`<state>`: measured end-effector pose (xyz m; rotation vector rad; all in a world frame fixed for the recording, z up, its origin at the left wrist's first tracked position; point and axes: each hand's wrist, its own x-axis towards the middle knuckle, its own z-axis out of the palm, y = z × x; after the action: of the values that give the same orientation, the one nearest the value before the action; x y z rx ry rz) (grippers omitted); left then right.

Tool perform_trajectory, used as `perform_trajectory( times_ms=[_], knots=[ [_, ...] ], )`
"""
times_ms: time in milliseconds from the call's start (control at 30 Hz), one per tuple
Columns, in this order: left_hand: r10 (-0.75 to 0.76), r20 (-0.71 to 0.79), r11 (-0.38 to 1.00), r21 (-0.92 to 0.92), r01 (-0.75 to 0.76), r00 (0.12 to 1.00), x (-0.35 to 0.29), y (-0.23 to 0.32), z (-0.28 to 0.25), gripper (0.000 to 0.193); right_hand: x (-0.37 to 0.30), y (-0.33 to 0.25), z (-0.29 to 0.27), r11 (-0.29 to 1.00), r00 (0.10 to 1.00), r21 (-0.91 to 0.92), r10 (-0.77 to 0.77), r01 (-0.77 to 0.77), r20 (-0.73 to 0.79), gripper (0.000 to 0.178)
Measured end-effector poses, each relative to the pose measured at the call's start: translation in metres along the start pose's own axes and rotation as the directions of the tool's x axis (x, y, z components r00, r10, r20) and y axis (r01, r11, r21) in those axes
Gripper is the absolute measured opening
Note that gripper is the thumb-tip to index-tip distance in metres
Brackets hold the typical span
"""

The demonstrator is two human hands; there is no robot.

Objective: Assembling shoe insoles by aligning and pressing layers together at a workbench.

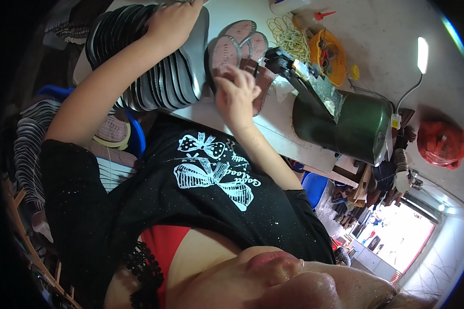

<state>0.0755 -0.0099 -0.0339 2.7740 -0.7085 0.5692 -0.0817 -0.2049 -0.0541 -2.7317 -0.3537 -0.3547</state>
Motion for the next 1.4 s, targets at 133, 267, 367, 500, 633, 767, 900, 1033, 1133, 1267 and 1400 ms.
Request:
perform_trajectory(
  times_ms=[133,267,367,500,633,767,900,1033,1133,1267,1400],
  knots=[
    [-0.145,0.285,0.947,-0.238,0.217,0.947,0.016,0.039,-0.063,0.028,0.004,-0.021,-0.007,0.896,0.996,0.442,0.072,-0.046,-0.042,0.029],
    [0.075,0.165,0.819,-0.573,0.034,0.983,0.015,0.091,-0.107,0.033,0.023,-0.041,-0.035,0.792,0.969,0.605,0.205,-0.083,-0.136,0.028],
    [0.088,0.122,0.724,-0.689,0.021,0.989,0.031,0.102,-0.133,0.037,0.026,-0.038,-0.061,0.7,0.978,0.712,0.114,0.048,-0.177,0.014],
    [-0.038,-0.325,0.698,-0.685,-0.207,0.945,0.029,0.113,-0.098,0.045,0.0,-0.016,-0.115,0.355,0.938,0.913,0.338,-0.198,0.072,0.017],
    [0.007,0.427,-0.105,-0.899,0.425,0.904,0.014,0.147,-0.056,0.057,-0.016,0.002,-0.127,0.171,0.905,0.979,0.423,-0.114,0.032,0.021],
    [0.081,0.536,-0.522,-0.696,0.494,0.841,0.013,0.18,-0.069,0.036,-0.026,0.038,-0.125,-0.266,0.923,0.962,0.351,-0.066,0.16,0.038],
    [0.128,0.574,-0.573,-0.623,0.532,0.809,0.018,0.193,-0.068,0.033,-0.028,0.059,-0.12,-0.38,0.938,0.918,0.264,-0.115,0.227,0.045],
    [0.178,0.546,-0.58,-0.615,0.535,0.819,0.022,0.201,-0.066,0.027,-0.017,0.061,-0.115,-0.284,0.9,0.948,0.36,-0.144,0.244,0.049],
    [0.196,0.525,-0.556,-0.637,0.534,0.829,0.019,0.199,-0.062,0.025,-0.022,0.07,-0.135,-0.173,0.967,0.972,0.171,-0.158,0.188,0.037],
    [-0.018,0.468,-0.447,-0.794,0.412,0.883,0.02,0.193,-0.047,0.024,-0.011,0.057,-0.163,0.209,0.954,0.933,0.127,-0.293,0.271,0.013],
    [-0.306,0.236,-0.088,-0.972,0.22,0.922,0.018,0.19,-0.05,0.03,-0.002,0.053,-0.15,0.588,0.938,0.757,0.332,-0.285,0.096,0.012]
  ],
)
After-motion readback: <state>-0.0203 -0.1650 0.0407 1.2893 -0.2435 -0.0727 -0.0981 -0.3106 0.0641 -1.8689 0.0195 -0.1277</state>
